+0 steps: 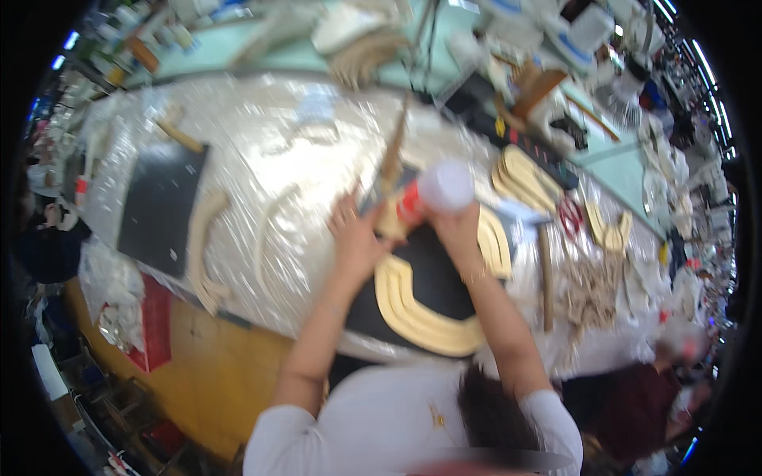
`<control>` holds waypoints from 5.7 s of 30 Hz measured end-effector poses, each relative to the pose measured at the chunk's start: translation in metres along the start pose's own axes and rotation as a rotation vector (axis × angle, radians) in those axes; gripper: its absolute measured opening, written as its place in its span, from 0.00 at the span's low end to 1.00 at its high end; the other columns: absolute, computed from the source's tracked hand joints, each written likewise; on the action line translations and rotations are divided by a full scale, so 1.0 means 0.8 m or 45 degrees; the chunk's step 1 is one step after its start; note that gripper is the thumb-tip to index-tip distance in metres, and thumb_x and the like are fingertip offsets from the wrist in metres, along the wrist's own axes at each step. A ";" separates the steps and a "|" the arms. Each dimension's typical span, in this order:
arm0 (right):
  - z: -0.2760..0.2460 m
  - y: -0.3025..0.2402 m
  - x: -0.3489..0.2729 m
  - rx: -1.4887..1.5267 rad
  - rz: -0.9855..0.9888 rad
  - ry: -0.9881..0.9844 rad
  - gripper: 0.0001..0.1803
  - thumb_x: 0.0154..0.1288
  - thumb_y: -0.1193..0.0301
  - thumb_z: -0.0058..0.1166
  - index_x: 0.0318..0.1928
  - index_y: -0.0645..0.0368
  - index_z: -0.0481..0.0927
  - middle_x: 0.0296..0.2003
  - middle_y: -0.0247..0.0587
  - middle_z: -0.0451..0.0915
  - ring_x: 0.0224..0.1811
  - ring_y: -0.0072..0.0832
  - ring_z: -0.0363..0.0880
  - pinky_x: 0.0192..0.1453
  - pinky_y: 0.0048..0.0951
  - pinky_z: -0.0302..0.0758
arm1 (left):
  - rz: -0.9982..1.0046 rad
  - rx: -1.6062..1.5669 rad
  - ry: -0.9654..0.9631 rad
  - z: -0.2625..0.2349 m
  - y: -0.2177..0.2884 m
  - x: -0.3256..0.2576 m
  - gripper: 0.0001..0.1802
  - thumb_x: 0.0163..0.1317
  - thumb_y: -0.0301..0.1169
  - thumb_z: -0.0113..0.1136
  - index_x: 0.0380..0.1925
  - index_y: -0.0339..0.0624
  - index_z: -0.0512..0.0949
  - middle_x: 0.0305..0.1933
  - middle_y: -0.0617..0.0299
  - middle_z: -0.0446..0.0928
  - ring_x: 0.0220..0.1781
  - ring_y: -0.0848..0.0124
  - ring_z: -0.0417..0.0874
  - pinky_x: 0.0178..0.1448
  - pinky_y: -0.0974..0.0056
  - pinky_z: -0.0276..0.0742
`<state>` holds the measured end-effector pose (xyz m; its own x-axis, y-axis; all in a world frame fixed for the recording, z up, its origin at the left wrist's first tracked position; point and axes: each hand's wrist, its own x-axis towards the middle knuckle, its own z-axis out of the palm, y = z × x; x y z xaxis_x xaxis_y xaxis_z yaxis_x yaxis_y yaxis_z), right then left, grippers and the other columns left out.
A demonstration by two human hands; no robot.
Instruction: The person assembles a curved wooden component by gluing a rope into a groove, trimming excess rope, and securing it with a hammer and adhesive strips. The person uses scissors, a hammer, and a glue bottle to complete the assembly.
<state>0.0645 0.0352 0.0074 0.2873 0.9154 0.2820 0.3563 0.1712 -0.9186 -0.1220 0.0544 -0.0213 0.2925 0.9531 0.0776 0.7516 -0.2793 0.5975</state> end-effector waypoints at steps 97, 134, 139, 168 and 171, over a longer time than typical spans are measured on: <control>-0.346 -0.102 -0.231 -0.878 0.998 -0.423 0.47 0.41 0.60 0.80 0.61 0.59 0.69 0.39 0.50 0.84 0.42 0.43 0.86 0.47 0.43 0.81 | -0.631 0.054 0.135 -0.144 -0.186 -0.010 0.29 0.55 0.42 0.74 0.50 0.32 0.81 0.50 0.41 0.81 0.50 0.49 0.83 0.54 0.54 0.78; -0.153 -0.160 -0.129 0.108 -0.259 0.110 0.13 0.65 0.71 0.66 0.48 0.61 0.84 0.40 0.37 0.81 0.38 0.21 0.78 0.40 0.23 0.74 | 0.164 -1.816 -0.854 -0.139 0.133 -0.066 0.28 0.61 0.18 0.60 0.63 0.35 0.71 0.39 0.60 0.74 0.29 0.72 0.79 0.30 0.66 0.75; -0.157 -0.175 -0.094 0.864 0.189 -0.078 0.20 0.66 0.72 0.65 0.57 0.62 0.80 0.43 0.36 0.81 0.46 0.21 0.80 0.46 0.23 0.77 | 0.210 -1.918 -1.201 -0.143 0.133 -0.067 0.27 0.61 0.20 0.59 0.62 0.36 0.72 0.37 0.59 0.73 0.26 0.72 0.76 0.29 0.68 0.73; -0.132 -0.128 -0.106 0.241 0.560 -0.641 0.22 0.59 0.65 0.73 0.50 0.64 0.84 0.31 0.33 0.84 0.34 0.16 0.80 0.40 0.20 0.76 | 0.192 -0.659 -1.062 -0.133 0.162 -0.033 0.14 0.62 0.29 0.69 0.42 0.36 0.74 0.25 0.62 0.81 0.25 0.82 0.76 0.29 0.72 0.70; -0.139 -0.120 -0.103 0.246 0.454 -0.562 0.14 0.62 0.68 0.70 0.43 0.65 0.86 0.29 0.31 0.84 0.31 0.14 0.78 0.37 0.18 0.74 | 0.137 -0.729 -1.102 -0.127 0.155 -0.023 0.16 0.63 0.31 0.69 0.43 0.36 0.73 0.26 0.61 0.82 0.26 0.82 0.79 0.29 0.73 0.70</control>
<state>0.1053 -0.0971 0.1032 -0.0519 0.9863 -0.1567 0.1255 -0.1492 -0.9808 -0.0944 0.0139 0.1321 0.8351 0.4538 -0.3109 0.3700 -0.0453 0.9279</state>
